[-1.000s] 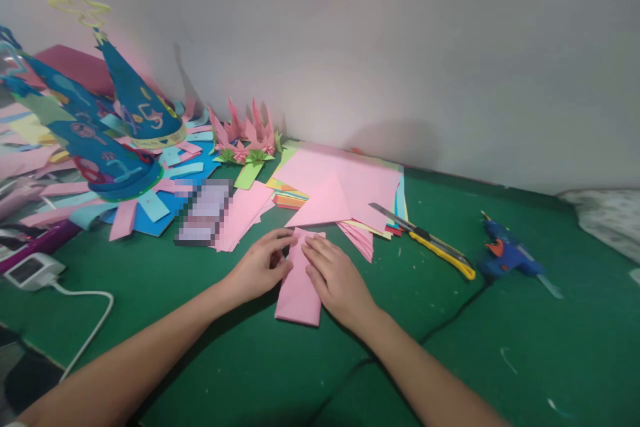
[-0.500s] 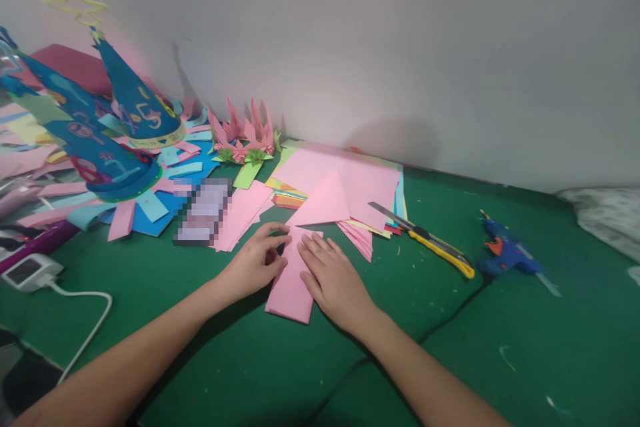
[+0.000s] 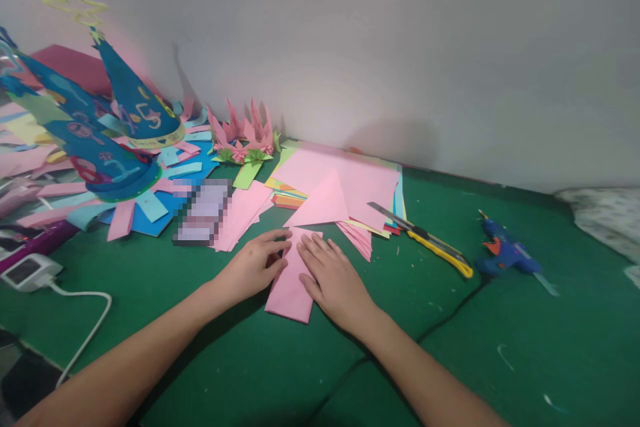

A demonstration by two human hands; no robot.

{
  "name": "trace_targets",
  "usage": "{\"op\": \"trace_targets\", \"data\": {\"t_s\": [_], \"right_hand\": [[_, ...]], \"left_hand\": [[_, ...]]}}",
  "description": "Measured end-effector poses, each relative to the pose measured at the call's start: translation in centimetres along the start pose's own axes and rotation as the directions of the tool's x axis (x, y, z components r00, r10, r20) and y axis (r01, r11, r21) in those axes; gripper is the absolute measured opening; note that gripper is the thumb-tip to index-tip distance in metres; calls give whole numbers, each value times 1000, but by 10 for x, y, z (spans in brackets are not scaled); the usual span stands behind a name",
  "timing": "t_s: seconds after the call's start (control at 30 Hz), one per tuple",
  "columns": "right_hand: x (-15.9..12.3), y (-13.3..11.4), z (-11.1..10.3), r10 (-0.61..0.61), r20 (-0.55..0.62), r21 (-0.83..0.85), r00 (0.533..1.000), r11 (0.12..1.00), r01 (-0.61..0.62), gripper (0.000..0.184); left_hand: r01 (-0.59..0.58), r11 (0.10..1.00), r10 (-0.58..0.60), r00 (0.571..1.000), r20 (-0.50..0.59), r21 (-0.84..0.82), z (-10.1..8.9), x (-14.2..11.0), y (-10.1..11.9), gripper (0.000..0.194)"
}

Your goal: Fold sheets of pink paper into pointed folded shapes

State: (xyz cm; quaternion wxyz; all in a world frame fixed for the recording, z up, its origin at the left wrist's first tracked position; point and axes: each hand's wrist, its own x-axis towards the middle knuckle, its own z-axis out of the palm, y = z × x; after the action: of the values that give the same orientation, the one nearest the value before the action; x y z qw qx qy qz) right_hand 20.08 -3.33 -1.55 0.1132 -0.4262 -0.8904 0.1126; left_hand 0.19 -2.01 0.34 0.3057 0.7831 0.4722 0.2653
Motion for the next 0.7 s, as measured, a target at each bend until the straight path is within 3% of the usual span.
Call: {"op": "trace_targets", "data": {"t_s": [0.4, 0.7], "right_hand": [[0, 0, -1, -43, -3, -57, 999, 997, 43, 42], [0, -4, -7, -134, -20, -2, 991, 991, 134, 38]], "left_hand": [[-58, 998, 55, 995, -86, -36, -6, 10, -22, 23], [-109, 993, 106, 993, -59, -52, -13, 14, -27, 19]]}}
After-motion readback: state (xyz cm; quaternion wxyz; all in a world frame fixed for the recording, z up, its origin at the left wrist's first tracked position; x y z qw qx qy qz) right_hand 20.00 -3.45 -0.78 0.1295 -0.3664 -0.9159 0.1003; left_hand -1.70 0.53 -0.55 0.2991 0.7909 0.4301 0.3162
